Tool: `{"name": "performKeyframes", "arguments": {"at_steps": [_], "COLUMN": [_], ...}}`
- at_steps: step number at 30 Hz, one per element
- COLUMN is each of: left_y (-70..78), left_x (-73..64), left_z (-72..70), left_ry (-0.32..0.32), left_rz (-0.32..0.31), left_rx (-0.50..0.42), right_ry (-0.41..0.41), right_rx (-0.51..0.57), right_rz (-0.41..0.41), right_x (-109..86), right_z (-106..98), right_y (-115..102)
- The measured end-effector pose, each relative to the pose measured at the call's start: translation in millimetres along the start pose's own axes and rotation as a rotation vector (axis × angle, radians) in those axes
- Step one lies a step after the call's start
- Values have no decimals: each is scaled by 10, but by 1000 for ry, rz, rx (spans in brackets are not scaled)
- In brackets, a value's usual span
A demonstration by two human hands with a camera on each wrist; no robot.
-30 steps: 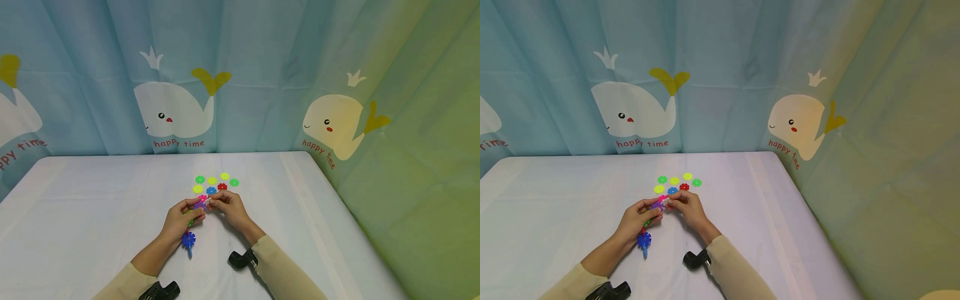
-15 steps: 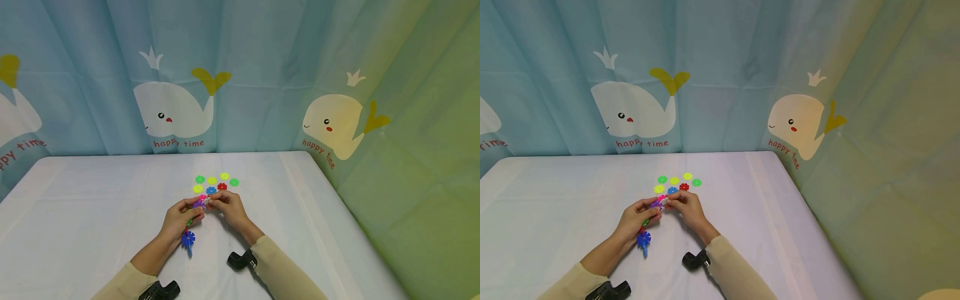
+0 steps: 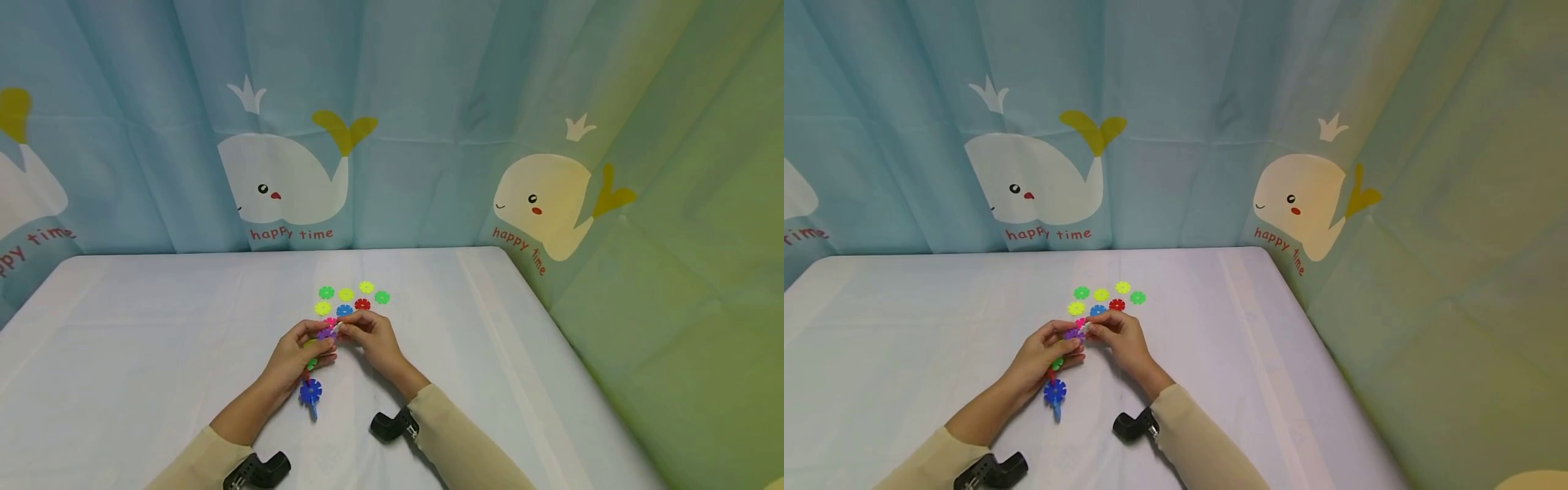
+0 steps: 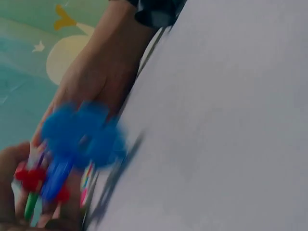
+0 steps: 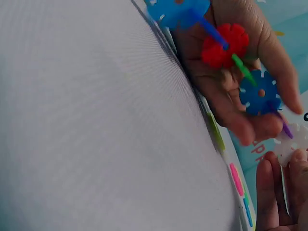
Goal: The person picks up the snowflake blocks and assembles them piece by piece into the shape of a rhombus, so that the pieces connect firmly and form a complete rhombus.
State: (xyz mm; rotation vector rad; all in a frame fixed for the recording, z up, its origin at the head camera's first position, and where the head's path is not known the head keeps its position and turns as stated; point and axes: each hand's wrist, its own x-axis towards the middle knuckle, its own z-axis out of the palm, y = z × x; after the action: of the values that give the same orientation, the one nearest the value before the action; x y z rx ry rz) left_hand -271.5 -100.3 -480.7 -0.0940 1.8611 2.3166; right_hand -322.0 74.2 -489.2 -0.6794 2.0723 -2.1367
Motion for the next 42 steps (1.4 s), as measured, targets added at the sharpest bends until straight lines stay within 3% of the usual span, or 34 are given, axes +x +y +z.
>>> {"name": "performKeyframes", "arguments": {"at_steps": [3, 7, 10, 14, 20, 28, 42], "left_y": [11, 48, 74, 106, 172, 223, 226], "left_x": [16, 32, 46, 58, 91, 123, 123], "left_z": [-70, -203, -290, -386, -598, -811, -815], "left_ry": [-73, -156, -191, -204, -159, -93, -58], "left_rz": [20, 55, 51, 28, 35, 40, 42], "left_rx": [82, 266, 367, 426, 474, 469, 474], "right_ry": [11, 12, -2, -23, -37, -60, -169], "right_rx": [-12, -15, -13, -18, -62, -155, -348], "right_rz": [-4, 3, 17, 42, 98, 162, 150], "right_x": [3, 10, 16, 15, 15, 34, 12], "right_z": [-7, -14, -16, -18, -17, -9, 44], "right_y": [12, 21, 22, 16, -9, -30, -54]}}
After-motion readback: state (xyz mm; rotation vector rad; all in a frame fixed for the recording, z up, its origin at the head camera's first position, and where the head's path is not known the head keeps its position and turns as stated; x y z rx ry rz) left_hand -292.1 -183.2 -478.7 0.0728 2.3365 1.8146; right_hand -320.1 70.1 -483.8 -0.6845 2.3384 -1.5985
